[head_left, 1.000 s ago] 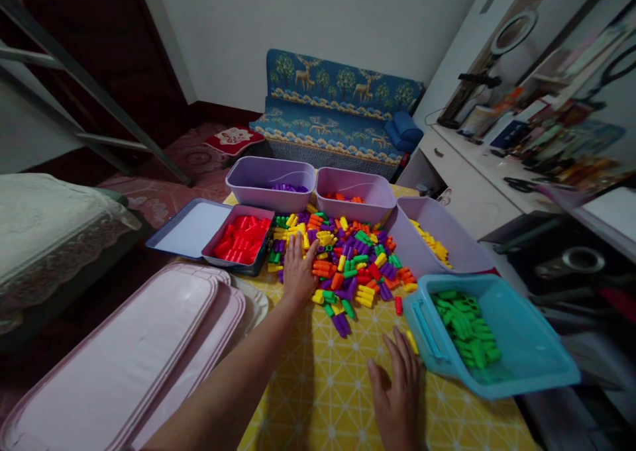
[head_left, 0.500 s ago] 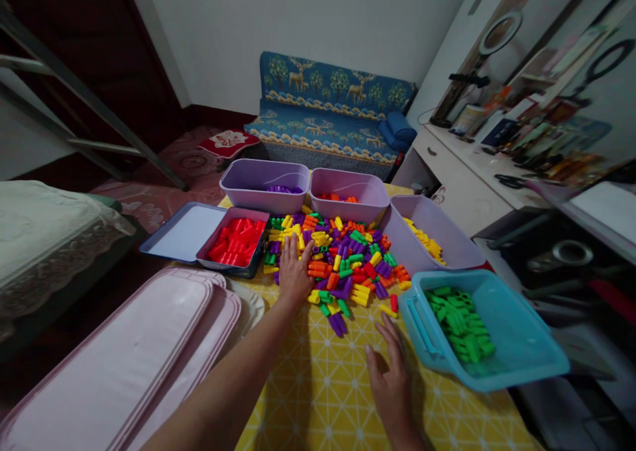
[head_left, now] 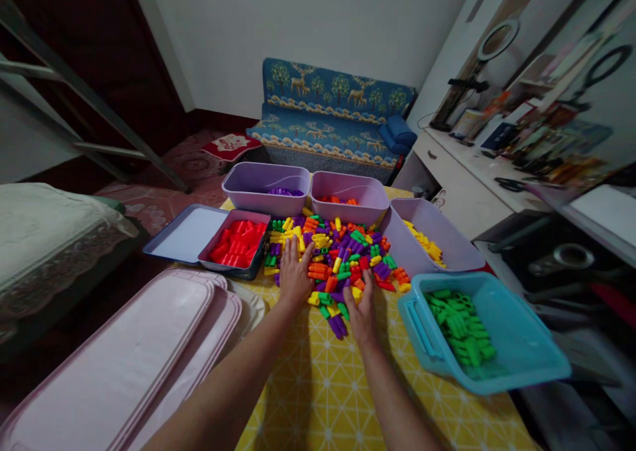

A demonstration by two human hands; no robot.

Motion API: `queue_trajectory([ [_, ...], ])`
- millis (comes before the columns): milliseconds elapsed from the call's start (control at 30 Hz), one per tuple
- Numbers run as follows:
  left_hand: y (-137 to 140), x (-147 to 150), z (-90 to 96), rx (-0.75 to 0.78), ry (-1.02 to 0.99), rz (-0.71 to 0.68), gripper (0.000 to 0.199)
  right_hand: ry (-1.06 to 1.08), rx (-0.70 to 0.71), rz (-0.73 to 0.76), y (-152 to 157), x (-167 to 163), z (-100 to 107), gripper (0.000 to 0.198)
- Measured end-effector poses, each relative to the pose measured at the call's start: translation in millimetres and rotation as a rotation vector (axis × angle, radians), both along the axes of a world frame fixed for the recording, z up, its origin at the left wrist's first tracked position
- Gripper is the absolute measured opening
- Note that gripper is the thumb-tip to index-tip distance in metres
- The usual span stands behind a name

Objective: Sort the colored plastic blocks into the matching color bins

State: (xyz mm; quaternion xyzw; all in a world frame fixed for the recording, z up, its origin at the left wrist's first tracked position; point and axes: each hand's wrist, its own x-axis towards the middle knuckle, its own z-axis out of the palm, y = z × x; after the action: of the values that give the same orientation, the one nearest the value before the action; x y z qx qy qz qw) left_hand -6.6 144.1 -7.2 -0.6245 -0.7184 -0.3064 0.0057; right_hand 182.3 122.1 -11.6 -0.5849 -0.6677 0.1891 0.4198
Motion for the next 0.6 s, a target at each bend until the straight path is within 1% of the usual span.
queue_trajectory([
  [67,-0.5,0.3,0.4,-0.003,0.000,0.007,0.082,0.019,-0.015,0.095,-11.3,-6.0,5.9,0.069],
  [133,-1.0,0.6,0.9,0.005,-0.002,0.010,0.080,-0.036,0.000,0.115,-34.2,-3.1,5.6,0.072],
  [167,-1.2,0.8,1.2,0.009,-0.003,0.009,0.080,-0.102,0.012,0.091,-47.5,0.8,2.9,0.074],
  [233,-1.4,1.1,1.8,0.013,-0.005,0.007,0.080,-0.318,0.025,0.030,-72.0,9.9,-6.0,0.087],
  [300,-1.3,1.3,2.1,0.008,-0.008,0.007,0.080,-0.525,-0.013,0.027,-86.6,15.8,-14.9,0.090],
  [333,-1.1,1.4,2.2,0.006,-0.011,0.008,0.080,-0.607,-0.042,0.030,-88.5,16.0,-17.6,0.089],
  [400,-0.8,1.4,2.2,0.004,-0.019,0.010,0.079,-0.711,-0.103,0.036,-81.7,10.7,-17.6,0.082],
  [467,-0.6,1.2,1.9,0.005,-0.025,0.009,0.079,-0.750,-0.153,0.062,-64.8,1.1,-11.8,0.071],
  [533,-0.5,0.8,1.4,0.006,-0.029,0.008,0.079,-0.745,-0.155,0.147,-45.9,-6.1,-4.3,0.063],
  [600,-0.3,0.2,0.8,0.007,-0.036,0.002,0.081,-0.710,-0.114,0.268,-31.4,-5.4,0.1,0.062],
])
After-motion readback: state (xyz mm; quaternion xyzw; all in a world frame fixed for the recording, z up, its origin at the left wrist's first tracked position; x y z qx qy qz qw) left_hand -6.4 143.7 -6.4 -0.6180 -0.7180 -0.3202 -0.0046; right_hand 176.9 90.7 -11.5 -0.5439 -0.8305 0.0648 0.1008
